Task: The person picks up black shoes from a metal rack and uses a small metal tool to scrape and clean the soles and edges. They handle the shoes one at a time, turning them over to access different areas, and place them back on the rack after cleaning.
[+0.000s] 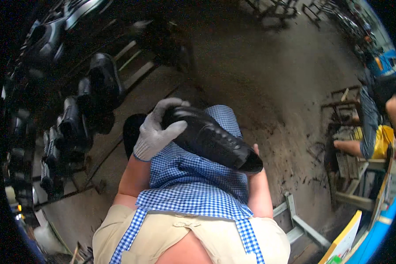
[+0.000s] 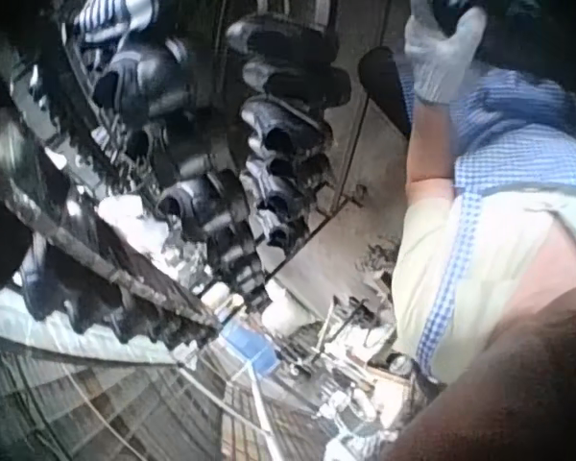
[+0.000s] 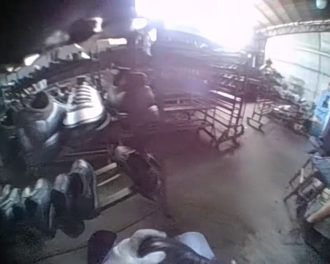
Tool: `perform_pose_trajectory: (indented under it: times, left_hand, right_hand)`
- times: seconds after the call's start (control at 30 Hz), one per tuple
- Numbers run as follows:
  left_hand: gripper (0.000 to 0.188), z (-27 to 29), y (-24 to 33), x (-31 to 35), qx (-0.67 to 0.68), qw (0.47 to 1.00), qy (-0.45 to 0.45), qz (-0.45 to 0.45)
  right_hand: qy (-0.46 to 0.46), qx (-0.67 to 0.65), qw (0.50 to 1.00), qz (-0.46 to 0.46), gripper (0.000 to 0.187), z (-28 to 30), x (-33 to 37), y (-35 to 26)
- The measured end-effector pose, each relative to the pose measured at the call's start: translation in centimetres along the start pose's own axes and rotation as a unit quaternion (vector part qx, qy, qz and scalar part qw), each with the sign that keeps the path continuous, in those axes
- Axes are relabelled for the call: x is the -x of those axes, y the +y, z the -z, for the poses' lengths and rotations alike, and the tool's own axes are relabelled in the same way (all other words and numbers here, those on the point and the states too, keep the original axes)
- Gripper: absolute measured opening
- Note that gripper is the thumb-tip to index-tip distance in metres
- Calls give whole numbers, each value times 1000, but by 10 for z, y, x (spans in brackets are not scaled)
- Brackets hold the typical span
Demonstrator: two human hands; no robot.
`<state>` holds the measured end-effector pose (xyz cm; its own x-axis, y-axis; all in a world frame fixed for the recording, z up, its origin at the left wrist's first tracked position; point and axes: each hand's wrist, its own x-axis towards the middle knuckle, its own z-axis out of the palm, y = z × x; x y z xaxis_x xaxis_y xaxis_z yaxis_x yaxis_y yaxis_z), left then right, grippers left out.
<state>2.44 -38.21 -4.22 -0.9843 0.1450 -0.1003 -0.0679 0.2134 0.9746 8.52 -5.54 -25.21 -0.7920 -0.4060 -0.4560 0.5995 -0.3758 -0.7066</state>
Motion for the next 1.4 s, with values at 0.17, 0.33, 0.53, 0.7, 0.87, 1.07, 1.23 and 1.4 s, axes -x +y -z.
perform_pose_trajectory:
  times: [0.17,0.33,0.53,0.7,0.87,1.07,1.23,1.4]
  left_hand:
    - [82,63,-61,55,89,981,-101,141]
    - [83,29,-70,88,314,940,40,124]
    - [68,38,-49,70,75,982,164,56]
    - [53,86,-41,87,-409,823,360,-161]
    - [70,140,-25,73,-580,703,396,-115]
    - [66,167,-18,84,-640,679,359,-25]
    - [46,149,5,31,-630,667,364,-160]
    - [31,141,1,3,-641,709,275,-102]
  right_hand:
    - [7,-119,992,41,85,-23,-34,-49]
    - [-105,228,925,284,71,-157,-68,-77]
    - [-149,185,960,150,60,-240,-101,-72]
    - [-149,128,974,114,44,-267,-178,-109]
    - [-85,161,982,46,63,-295,-223,-135]
    - [16,32,994,105,36,-282,-214,-81]
    - [-90,109,990,32,36,-273,-185,-28]
    - [-224,51,971,67,52,-281,-152,-29]
